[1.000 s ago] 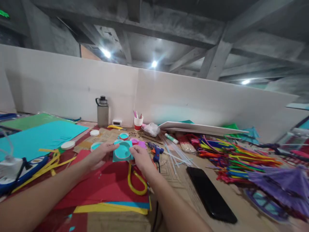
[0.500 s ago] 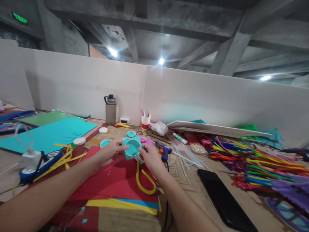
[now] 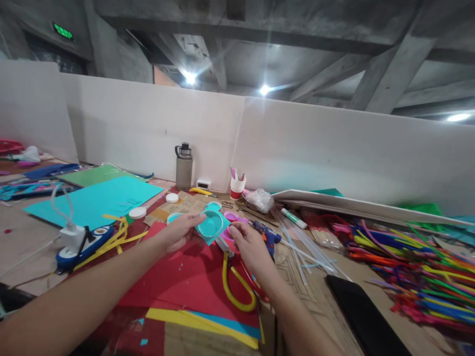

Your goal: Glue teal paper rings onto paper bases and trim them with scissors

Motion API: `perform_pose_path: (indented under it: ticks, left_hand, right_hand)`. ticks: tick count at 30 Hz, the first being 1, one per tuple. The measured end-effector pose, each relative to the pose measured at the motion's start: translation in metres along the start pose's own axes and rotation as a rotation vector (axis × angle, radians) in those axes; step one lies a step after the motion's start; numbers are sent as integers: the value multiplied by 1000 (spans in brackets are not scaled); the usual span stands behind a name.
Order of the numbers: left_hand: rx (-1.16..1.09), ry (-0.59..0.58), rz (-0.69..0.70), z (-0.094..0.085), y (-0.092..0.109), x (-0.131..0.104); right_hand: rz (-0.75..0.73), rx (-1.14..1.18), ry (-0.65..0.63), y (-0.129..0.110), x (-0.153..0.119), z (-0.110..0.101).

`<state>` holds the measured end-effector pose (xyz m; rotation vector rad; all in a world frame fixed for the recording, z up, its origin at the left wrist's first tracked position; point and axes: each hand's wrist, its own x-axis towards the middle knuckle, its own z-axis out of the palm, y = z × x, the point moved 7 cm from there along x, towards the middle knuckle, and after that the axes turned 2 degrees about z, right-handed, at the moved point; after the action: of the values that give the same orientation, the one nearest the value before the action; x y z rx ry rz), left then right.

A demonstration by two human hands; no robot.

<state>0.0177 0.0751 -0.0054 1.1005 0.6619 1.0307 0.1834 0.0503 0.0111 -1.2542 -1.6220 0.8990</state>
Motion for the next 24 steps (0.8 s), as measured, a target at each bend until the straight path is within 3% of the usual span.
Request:
perform_pose_path:
  ticks: [6, 8, 11, 15, 20, 24]
  left_hand:
    - [-231, 258, 240, -44, 54, 6]
    - [-280, 356, 277, -59, 62, 6]
    - [-286, 437, 252, -70, 59, 6]
    - [-273, 431, 182, -70, 45, 10]
    - [-269, 400, 97, -62, 29, 11]
    - [-238, 378, 43, -52, 20, 9]
  right_hand:
    - [4, -136, 151, -10, -1, -26]
    - [-18, -192, 173, -13, -1, -31]
    - [-39, -296, 211, -16, 0, -40]
    - [-42, -549, 327, -15, 1, -67]
    - [212, -928, 303, 25, -1, -98]
    - [278, -802, 284, 59, 1, -100]
